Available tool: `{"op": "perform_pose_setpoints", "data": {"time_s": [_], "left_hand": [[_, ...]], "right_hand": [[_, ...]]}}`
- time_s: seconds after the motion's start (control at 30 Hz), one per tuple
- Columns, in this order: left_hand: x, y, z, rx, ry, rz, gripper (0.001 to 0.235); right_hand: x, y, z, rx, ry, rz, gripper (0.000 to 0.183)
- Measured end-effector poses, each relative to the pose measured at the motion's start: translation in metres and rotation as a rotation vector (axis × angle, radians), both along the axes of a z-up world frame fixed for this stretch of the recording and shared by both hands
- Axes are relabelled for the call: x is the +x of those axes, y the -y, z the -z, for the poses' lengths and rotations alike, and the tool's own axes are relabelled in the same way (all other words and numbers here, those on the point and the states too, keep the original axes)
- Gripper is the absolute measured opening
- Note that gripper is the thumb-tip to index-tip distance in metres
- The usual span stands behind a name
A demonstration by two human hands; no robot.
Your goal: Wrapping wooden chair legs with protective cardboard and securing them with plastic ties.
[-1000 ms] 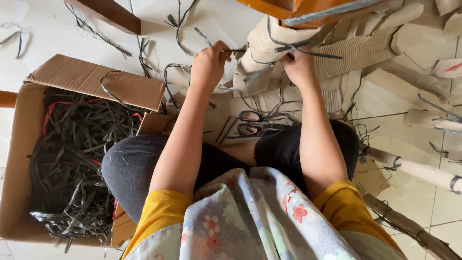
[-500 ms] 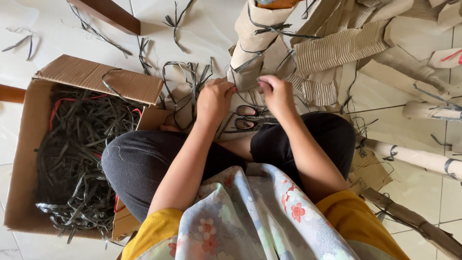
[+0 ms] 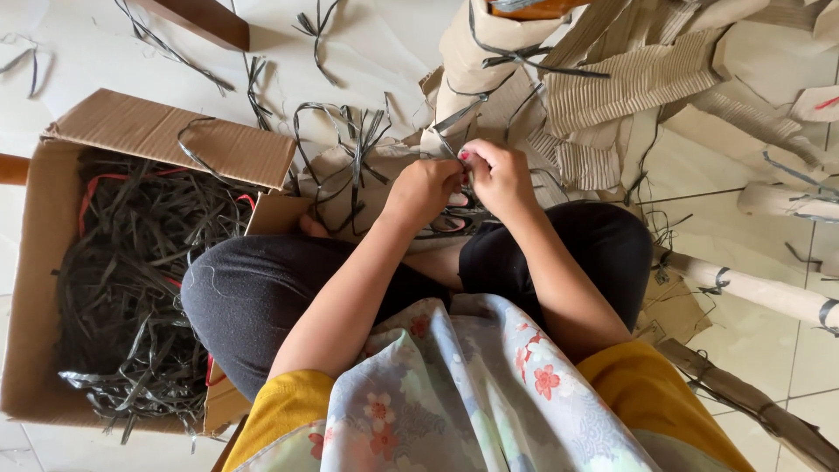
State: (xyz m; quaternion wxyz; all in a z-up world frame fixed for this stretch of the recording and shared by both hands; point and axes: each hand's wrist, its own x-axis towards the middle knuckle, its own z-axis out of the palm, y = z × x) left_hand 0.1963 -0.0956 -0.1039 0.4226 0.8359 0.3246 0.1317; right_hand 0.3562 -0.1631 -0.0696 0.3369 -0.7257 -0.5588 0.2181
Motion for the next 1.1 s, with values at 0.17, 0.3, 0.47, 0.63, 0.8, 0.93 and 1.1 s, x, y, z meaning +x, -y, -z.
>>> {"op": "perform_pose_setpoints", "data": {"time_s": [0.17,0.3,0.47,0.63,0.8,0.93,1.1], "left_hand": [[0.005,0.007,0.006,-0.146,-0.036,0.016,0.012],[0.009,0.009,-0.002,-0.196,-0.082,0.037,0.015],[-0.006,-0.022,-0.001,-0.275,-0.197,-0.08,0.015],[0.013,-0.046,0.052,-0.775,0.028,-0.431,0.021],[0.017,-0.042,0.026,-0.961,0.133,-0.549,0.017],[0.018,-0.038,0.019,-0.997,0.067,-0.575,0.018],[0.011,-0.038,0.016,-0.805,0.091,-0.543,0.022]], "right_hand": [[-0.009,-0.006,-0.027,0.042,-0.31,-0.013,0.005],[-0.008,-0.008,-0.028,-0.217,-0.582,0.117,0.008],[0.008,-0.001,0.0,-0.057,-0.27,-0.067,0.004],[0.003,-0.003,-0.004,0.141,0.066,-0.2,0.011],[-0.01,-0.007,-0.003,0.161,0.134,0.047,0.015],[-0.019,-0.015,0.001,0.159,-0.214,0.255,0.015],[-0.012,-0.011,0.036,0.095,-0.751,0.374,0.015]]}}
